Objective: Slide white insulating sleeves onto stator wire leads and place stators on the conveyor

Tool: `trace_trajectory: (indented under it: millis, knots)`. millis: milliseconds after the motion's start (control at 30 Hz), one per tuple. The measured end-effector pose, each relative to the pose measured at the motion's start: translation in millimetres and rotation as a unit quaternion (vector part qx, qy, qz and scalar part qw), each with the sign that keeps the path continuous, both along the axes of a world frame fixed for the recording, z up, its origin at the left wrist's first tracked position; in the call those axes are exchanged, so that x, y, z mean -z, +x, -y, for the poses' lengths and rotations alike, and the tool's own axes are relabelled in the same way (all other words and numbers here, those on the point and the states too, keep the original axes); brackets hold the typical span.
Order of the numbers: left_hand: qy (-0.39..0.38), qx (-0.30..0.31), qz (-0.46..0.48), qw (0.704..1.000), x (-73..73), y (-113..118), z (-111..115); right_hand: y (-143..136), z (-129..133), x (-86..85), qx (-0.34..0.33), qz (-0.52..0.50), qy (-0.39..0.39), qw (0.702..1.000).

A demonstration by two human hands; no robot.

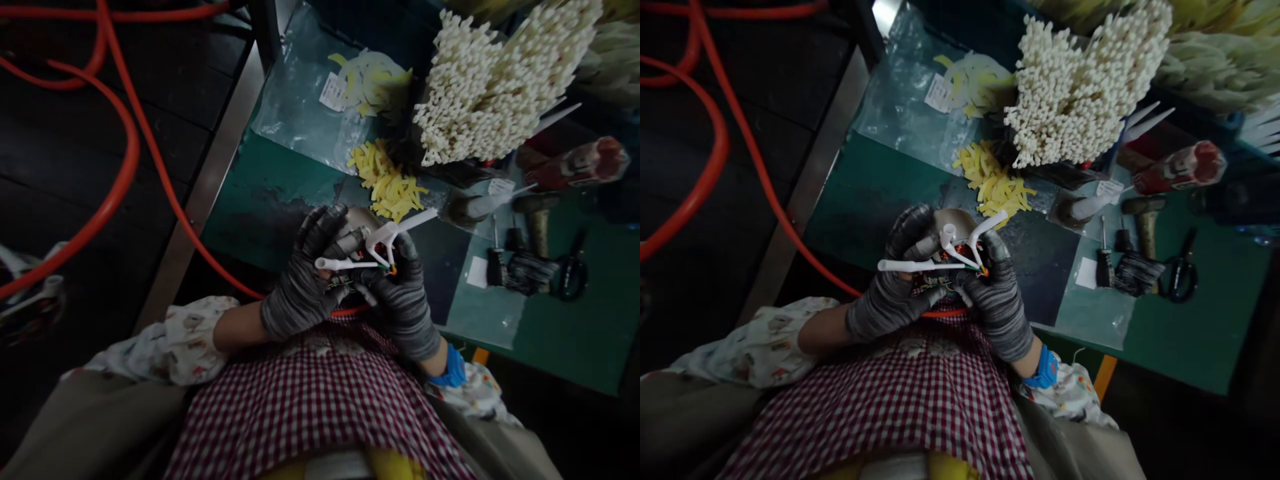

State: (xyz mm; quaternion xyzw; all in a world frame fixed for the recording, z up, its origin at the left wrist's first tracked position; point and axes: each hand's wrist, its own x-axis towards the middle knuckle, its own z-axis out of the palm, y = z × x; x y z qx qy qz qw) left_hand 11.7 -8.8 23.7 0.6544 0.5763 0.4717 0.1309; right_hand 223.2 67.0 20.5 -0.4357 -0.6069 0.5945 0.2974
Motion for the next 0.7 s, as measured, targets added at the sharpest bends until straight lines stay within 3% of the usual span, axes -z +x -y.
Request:
trace_trajectory:
  millis: [167, 367, 500, 600, 667, 700]
  knots:
    - [-0.026, 0.016, -0.017, 0.999, -5.4, -1, -1, -8, -3, -2.9, 0.019, -0.064, -0.031, 0.997]
    - [-0.048, -0.005, -0.042, 0.998, -8.1, -1, -3, -12, 3, 4.9, 0.033, -0.039, -0.015, 0.999]
    - [-0.038, -0.002, -0.006, 0.999, -7.9, -4, -5, -13, 4, 1.2, -0.006, 0.044, 0.109, 0.993]
    - [-0.048, -0.015, 0.022, 0.998, -7.7, -10, -3, 3, -5, -9.5, -0.051, 0.118, 0.250, 0.960]
    - [-0.063, -0.020, 0.015, 0.998, -5.4, -15, 0, 25, -19, -15.3, -0.021, 0.150, 0.323, 0.934]
    - [-0.069, -0.021, 0.008, 0.997, -3.5, -17, 2, 38, -28, -16.5, 0.025, 0.163, 0.349, 0.922]
